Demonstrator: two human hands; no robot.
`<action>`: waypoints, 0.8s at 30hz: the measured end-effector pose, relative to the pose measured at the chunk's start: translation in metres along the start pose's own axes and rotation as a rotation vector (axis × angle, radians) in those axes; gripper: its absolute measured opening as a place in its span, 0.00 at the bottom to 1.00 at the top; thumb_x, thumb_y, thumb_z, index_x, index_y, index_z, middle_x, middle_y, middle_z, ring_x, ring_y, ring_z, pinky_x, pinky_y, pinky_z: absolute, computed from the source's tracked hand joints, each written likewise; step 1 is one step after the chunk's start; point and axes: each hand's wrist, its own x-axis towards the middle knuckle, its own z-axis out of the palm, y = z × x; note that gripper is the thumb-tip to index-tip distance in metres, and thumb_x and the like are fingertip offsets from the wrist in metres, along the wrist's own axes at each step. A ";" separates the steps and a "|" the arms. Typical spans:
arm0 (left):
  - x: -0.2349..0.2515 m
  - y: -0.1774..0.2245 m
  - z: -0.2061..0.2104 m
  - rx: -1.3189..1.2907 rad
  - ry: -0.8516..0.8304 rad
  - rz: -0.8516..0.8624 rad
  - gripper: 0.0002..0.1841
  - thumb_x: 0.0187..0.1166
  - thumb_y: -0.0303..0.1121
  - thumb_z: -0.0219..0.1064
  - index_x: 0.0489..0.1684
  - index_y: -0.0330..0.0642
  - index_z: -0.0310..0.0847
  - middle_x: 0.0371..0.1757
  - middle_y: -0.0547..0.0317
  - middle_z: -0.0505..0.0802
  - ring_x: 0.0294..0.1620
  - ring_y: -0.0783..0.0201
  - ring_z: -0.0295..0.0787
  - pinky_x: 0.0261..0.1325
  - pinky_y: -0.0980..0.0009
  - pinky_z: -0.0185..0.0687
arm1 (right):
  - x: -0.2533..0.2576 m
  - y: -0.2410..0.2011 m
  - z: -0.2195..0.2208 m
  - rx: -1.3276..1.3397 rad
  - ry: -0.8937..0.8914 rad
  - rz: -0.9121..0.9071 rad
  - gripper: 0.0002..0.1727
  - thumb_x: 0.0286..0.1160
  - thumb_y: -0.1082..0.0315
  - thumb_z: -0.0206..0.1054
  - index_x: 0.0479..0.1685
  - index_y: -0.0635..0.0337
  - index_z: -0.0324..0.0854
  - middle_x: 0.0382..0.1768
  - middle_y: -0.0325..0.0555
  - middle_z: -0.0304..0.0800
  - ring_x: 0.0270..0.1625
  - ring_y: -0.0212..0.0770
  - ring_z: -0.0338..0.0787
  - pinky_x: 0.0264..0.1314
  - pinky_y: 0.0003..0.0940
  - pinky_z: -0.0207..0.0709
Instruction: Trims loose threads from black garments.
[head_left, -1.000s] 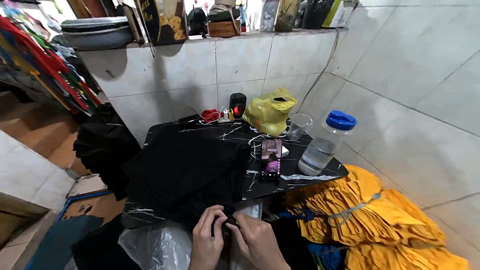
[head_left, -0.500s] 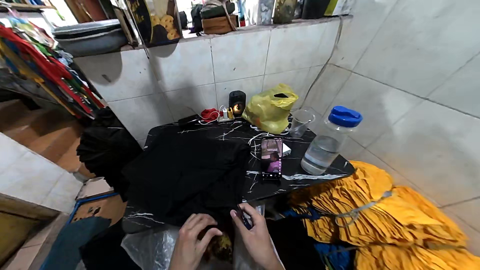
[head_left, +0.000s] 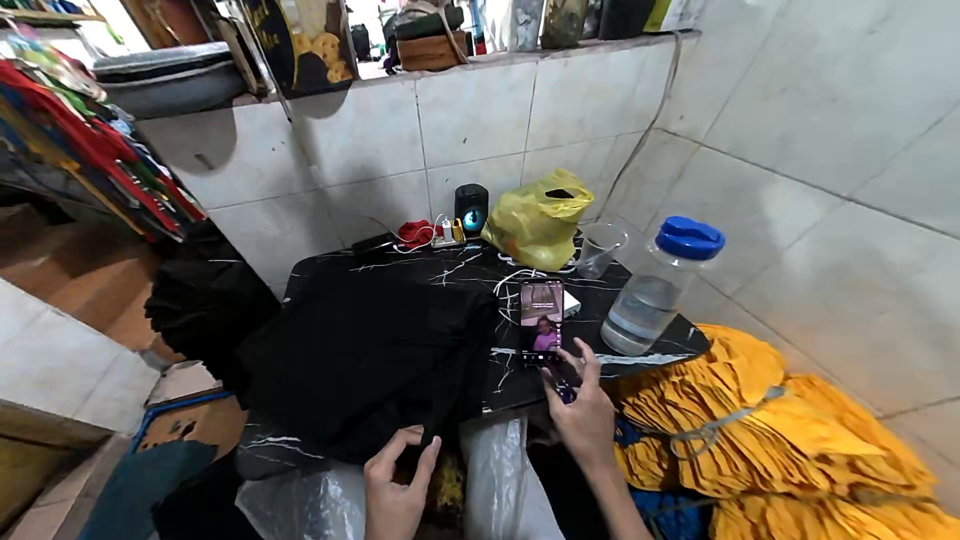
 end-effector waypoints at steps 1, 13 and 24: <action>0.000 0.003 0.001 -0.016 0.020 -0.045 0.04 0.75 0.29 0.75 0.37 0.38 0.90 0.38 0.60 0.96 0.40 0.68 0.95 0.49 0.70 0.94 | 0.001 0.003 0.000 -0.045 -0.005 -0.006 0.47 0.69 0.60 0.77 0.91 0.53 0.57 0.68 0.41 0.91 0.48 0.55 0.97 0.42 0.62 0.88; 0.002 0.016 -0.002 0.000 0.115 -0.078 0.12 0.78 0.24 0.69 0.55 0.34 0.78 0.45 0.62 0.92 0.40 0.73 0.91 0.45 0.77 0.92 | 0.001 0.004 0.006 -0.039 0.011 0.004 0.55 0.62 0.64 0.78 0.95 0.53 0.49 0.74 0.45 0.87 0.39 0.57 0.96 0.34 0.60 0.87; 0.015 0.019 0.004 0.147 0.223 0.208 0.07 0.72 0.28 0.77 0.44 0.39 0.89 0.45 0.62 0.96 0.47 0.69 0.96 0.55 0.72 0.95 | -0.071 -0.074 0.036 0.530 -0.328 -0.096 0.15 0.82 0.59 0.68 0.29 0.59 0.87 0.30 0.40 0.87 0.33 0.28 0.85 0.38 0.23 0.80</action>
